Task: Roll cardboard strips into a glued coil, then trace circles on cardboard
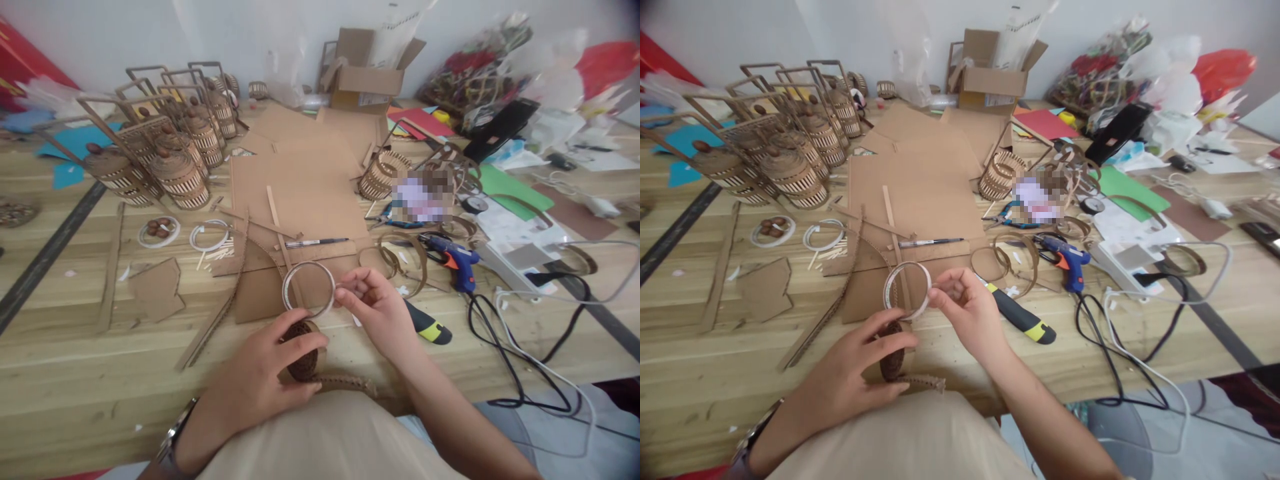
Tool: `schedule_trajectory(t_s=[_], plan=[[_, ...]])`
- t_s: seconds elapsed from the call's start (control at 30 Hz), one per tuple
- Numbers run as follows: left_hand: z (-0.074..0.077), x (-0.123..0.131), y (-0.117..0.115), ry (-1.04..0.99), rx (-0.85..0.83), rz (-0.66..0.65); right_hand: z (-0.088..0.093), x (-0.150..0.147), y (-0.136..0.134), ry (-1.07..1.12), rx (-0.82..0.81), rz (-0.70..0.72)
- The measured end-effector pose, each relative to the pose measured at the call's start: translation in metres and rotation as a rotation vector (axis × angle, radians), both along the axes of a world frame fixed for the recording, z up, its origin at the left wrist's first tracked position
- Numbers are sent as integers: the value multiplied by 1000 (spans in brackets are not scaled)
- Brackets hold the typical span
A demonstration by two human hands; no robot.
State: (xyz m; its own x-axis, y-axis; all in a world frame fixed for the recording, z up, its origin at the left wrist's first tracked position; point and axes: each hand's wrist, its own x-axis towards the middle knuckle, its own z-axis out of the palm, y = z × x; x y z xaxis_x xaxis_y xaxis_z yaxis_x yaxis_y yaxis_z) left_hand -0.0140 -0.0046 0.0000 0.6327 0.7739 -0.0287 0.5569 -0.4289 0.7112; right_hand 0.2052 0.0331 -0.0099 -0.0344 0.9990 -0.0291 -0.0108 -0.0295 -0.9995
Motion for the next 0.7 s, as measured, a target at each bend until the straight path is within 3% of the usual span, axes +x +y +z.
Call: schedule_trajectory(t_s=[0.27,0.37,0.47,0.6,0.7], plan=[[3,3,3,-5,-14,93,1,27,-4,-406,277,-12],[5,4,3,-17,-27,110,1,32,-2,-549,355,-100],[5,4,2,-31,-24,125,2,30,-1,-784,572,-158],[2,4,0,-16,4,92,3,19,0,-1088,924,-60],[1,5,-1,-11,9,86,2,13,2,-1214,1067,-34]])
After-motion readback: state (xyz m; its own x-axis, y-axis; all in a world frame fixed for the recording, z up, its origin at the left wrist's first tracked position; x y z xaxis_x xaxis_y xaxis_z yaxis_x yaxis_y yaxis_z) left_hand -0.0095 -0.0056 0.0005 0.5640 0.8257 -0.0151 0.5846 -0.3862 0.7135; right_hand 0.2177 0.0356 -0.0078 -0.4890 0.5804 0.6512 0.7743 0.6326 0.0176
